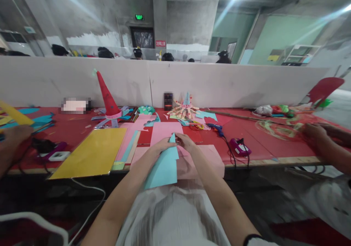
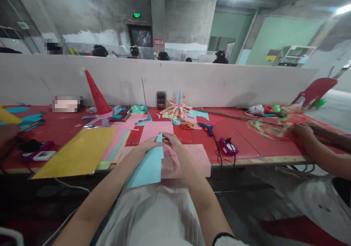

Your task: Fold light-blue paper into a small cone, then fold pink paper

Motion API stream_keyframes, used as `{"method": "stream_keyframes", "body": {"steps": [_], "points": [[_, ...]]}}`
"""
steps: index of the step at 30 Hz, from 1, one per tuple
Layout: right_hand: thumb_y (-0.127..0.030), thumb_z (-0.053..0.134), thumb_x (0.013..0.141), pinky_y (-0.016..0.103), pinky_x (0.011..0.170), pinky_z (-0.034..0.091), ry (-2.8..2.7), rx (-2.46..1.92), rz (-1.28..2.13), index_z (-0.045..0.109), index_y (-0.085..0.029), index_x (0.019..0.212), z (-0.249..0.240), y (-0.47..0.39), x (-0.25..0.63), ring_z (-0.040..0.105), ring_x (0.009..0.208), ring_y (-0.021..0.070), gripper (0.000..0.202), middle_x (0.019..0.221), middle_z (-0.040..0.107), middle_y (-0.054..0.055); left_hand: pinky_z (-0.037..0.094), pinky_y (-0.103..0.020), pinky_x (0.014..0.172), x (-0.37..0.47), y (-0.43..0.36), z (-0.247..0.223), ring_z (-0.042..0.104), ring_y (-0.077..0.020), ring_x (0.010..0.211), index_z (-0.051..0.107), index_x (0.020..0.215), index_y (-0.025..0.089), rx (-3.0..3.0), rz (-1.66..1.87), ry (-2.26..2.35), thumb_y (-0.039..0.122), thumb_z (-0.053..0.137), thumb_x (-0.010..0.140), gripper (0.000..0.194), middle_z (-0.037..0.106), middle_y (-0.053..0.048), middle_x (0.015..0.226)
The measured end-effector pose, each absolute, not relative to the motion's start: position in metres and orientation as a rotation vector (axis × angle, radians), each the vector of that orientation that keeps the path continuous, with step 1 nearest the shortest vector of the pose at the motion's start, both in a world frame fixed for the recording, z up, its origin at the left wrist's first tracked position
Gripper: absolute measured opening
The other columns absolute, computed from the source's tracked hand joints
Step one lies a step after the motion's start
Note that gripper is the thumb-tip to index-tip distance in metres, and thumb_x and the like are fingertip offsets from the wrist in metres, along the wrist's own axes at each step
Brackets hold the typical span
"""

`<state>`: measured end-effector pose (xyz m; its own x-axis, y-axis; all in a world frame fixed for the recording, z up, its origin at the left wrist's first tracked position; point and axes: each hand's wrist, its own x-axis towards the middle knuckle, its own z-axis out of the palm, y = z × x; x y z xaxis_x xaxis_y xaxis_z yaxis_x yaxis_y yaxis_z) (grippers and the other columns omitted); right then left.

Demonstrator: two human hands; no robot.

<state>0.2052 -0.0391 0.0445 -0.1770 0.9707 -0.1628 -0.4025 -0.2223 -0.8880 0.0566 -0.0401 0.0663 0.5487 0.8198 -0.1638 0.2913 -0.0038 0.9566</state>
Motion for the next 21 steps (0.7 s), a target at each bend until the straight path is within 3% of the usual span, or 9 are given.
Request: {"method": "stream_keyframes", "body": {"steps": [6,13,21], "points": [[-0.035,0.069,0.057,0.018,0.047,0.032,-0.994,-1.088,1.478,0.069,-0.017,0.071,0.052,-0.041,0.210,0.047,0.054,0.0055,0.022,0.060,0.057,-0.002,0.044,-0.024,0.065,0.066,-0.043,0.070,0.055,-0.0150,0.072,0.058,0.094,0.010,1.613,0.596,1.024,0.022,0.061,0.061,0.036,0.062,-0.004,0.083],[-0.034,0.065,0.062,0.016,0.047,0.030,-1.045,-1.049,1.532,0.069,-0.019,0.078,0.060,-0.043,0.214,0.049,0.056,0.0044,0.022,0.065,0.059,-0.002,0.040,-0.021,0.054,0.064,-0.040,0.068,0.049,-0.0106,0.058,0.058,0.089,0.009,1.603,0.560,1.067,0.022,0.060,0.061,0.030,0.057,-0.001,0.068],[-0.029,0.061,0.073,0.017,0.052,0.039,-1.048,-1.166,1.541,0.064,-0.014,0.086,0.051,-0.037,0.215,0.055,0.062,0.0075,0.021,0.070,0.060,0.001,0.043,-0.022,0.063,0.066,-0.045,0.073,0.054,-0.0124,0.068,0.056,0.103,0.010,1.667,0.550,1.025,0.017,0.055,0.064,0.040,0.062,-0.002,0.080]]}}
